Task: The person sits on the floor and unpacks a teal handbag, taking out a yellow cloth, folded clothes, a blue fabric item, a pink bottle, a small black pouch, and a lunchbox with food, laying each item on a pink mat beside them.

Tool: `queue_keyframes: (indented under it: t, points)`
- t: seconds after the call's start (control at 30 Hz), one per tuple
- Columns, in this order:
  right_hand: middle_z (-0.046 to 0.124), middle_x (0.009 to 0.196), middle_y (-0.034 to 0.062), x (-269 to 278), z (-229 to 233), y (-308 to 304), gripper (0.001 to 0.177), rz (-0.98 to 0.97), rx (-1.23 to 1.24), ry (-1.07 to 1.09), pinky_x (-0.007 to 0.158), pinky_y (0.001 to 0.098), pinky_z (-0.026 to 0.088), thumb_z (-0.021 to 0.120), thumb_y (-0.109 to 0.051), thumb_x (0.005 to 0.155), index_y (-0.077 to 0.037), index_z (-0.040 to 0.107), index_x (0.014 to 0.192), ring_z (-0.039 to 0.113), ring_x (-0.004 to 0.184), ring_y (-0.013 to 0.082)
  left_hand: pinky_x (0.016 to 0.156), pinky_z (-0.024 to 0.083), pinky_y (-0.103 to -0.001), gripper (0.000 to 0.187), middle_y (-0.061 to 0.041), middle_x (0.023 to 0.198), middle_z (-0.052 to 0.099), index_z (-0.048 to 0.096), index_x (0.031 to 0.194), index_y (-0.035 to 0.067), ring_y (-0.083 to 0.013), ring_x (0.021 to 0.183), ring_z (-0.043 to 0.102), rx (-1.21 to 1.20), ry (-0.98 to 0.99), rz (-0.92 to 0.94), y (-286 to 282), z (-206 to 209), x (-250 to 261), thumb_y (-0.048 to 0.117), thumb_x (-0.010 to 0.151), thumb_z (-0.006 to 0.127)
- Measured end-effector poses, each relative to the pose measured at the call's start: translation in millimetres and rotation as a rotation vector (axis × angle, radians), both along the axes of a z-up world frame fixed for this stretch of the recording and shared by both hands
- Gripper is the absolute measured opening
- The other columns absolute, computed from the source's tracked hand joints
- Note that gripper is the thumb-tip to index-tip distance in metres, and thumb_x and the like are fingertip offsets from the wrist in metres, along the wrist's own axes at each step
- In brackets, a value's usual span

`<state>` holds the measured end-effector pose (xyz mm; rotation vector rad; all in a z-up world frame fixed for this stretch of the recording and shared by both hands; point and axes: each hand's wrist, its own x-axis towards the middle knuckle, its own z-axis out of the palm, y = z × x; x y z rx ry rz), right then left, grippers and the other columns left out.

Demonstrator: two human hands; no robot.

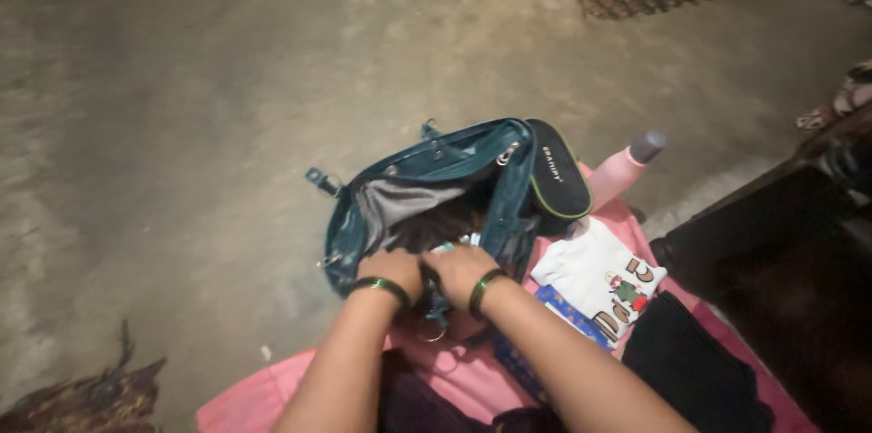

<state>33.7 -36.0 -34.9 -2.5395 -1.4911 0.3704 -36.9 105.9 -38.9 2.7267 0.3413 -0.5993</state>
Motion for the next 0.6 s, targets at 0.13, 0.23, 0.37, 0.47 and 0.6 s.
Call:
queue_keyframes:
  t: [0.13,0.23,0.37,0.47,0.6]
  points:
    - [0.062,0.132,0.0115,-27.0,-11.6,-20.3,0.078,-0.016,-0.425,0.007,0.099,0.0468,0.047,0.077,-0.032,0.073,-0.02,0.049,0.145,0.063,0.115,0.0326,0.117,0.021,-0.064,0.069,-0.007,0.154,0.041,0.053,0.144,0.026,-0.0322,0.146,0.032,0.133,0.108,-0.229,17.8,-11.7,-19.2,0.049,0.082,0.075]
    - [0.062,0.134,0.0114,-25.6,-11.6,-21.3,0.07,-0.08,-0.422,0.047,0.1,0.0469,0.048,0.068,-0.031,0.084,-0.023,0.044,0.149,0.063,0.117,0.0325,0.109,0.016,-0.077,0.095,-0.002,0.156,0.041,0.048,0.146,0.031,-0.031,0.148,0.03,0.262,-0.062,-0.357,36.2,-22.3,-42.9,0.057,0.062,0.084]
    - [0.069,0.128,0.0128,2.6,-12.6,-6.9,0.05,-0.168,-0.551,0.111,0.099,0.0473,0.051,0.058,-0.039,0.097,-0.023,0.053,0.145,0.066,0.119,0.033,0.107,0.03,-0.069,0.043,-0.002,0.129,0.06,0.063,0.13,0.026,-0.0241,0.128,0.051,0.194,-0.2,-0.337,52.6,-26.2,-45.0,0.026,0.087,0.065]
    - [0.067,0.126,0.0135,23.7,-25.0,5.6,0.05,-0.172,-0.591,0.065,0.099,0.0466,0.051,0.06,-0.02,0.087,-0.027,0.062,0.136,0.065,0.117,0.0335,0.108,0.036,-0.058,0.018,-0.002,0.107,0.064,0.07,0.105,0.02,-0.0242,0.115,0.057,0.093,-0.416,-0.404,63.1,-17.2,-58.5,0.02,0.091,0.058]
    - [0.073,0.118,0.0168,46.1,-59.6,42.3,0.033,-0.021,-0.319,0.08,0.097,0.0452,0.053,0.061,-0.02,0.085,-0.017,0.076,0.114,0.068,0.112,0.0351,0.104,0.037,-0.059,0.016,-0.003,0.094,0.064,0.07,0.093,0.017,-0.0248,0.104,0.06,0.069,-0.774,-0.485,60.9,-1.7,-89.7,0.017,0.081,0.06]
